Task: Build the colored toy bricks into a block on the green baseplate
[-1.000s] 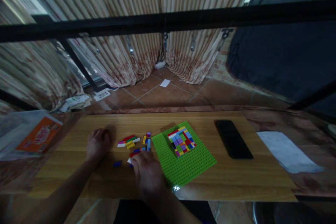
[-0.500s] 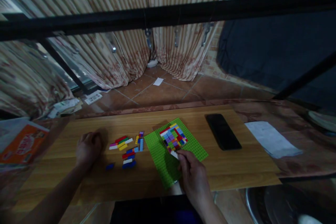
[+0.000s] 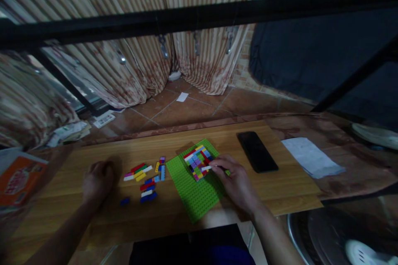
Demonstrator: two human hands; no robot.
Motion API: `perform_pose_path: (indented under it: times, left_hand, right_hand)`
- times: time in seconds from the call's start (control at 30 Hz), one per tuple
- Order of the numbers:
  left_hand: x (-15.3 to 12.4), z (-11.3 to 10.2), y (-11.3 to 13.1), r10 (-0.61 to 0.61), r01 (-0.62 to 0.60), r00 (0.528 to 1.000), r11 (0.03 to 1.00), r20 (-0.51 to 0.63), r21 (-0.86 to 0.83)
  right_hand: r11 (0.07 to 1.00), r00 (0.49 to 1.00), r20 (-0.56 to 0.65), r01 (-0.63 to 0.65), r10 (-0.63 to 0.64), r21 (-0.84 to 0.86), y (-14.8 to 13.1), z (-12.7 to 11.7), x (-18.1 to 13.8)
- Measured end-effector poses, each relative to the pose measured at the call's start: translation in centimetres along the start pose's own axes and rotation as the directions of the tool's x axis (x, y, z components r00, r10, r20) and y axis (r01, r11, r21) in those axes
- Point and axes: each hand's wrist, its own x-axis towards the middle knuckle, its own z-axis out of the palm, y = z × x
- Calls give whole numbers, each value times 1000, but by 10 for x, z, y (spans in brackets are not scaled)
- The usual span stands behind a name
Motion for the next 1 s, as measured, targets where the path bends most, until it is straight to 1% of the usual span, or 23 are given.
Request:
perform_pose_path:
  times: [0.2,0.33,0.43,0.5,0.67,0.77,0.9,1.0]
  left_hand:
    - [0,-2,1,-4,4,1000,1000,12,-1]
    - [0,-2,2,-4,4,1000,1000,11,2]
    - [1,-1,2,-5,5,1000,1000,14,2]
    - [1,-1,1,-10,10,1000,1000,16,3]
    - [1,1,-1,-4,4,1000,1000,1,8]
    - [1,2,-1,5,-5,1000,1000,14,7]
    - [1,0,0,-36,36,999,999,34,7]
    - [1,-1,2,-42,41,998,999,55,13]
  right_hand:
    - [1000,989,150,1,-2,3,13,-7,22]
    - [999,974,222,32,-36,21,15,-13,30]
    - [997,972,232,28,-43,69,13,-14,31]
    - [994,977,212,8,-30,109,13,-13,31]
    - [974,987,157,-71,38,214,13,-10,31]
    - [945,985,150,-128,86,300,13,-9,33]
    - [875,960,188,-269,209,402,15,-8,35]
    - [823,933,212,-356,290,443,16,-7,35]
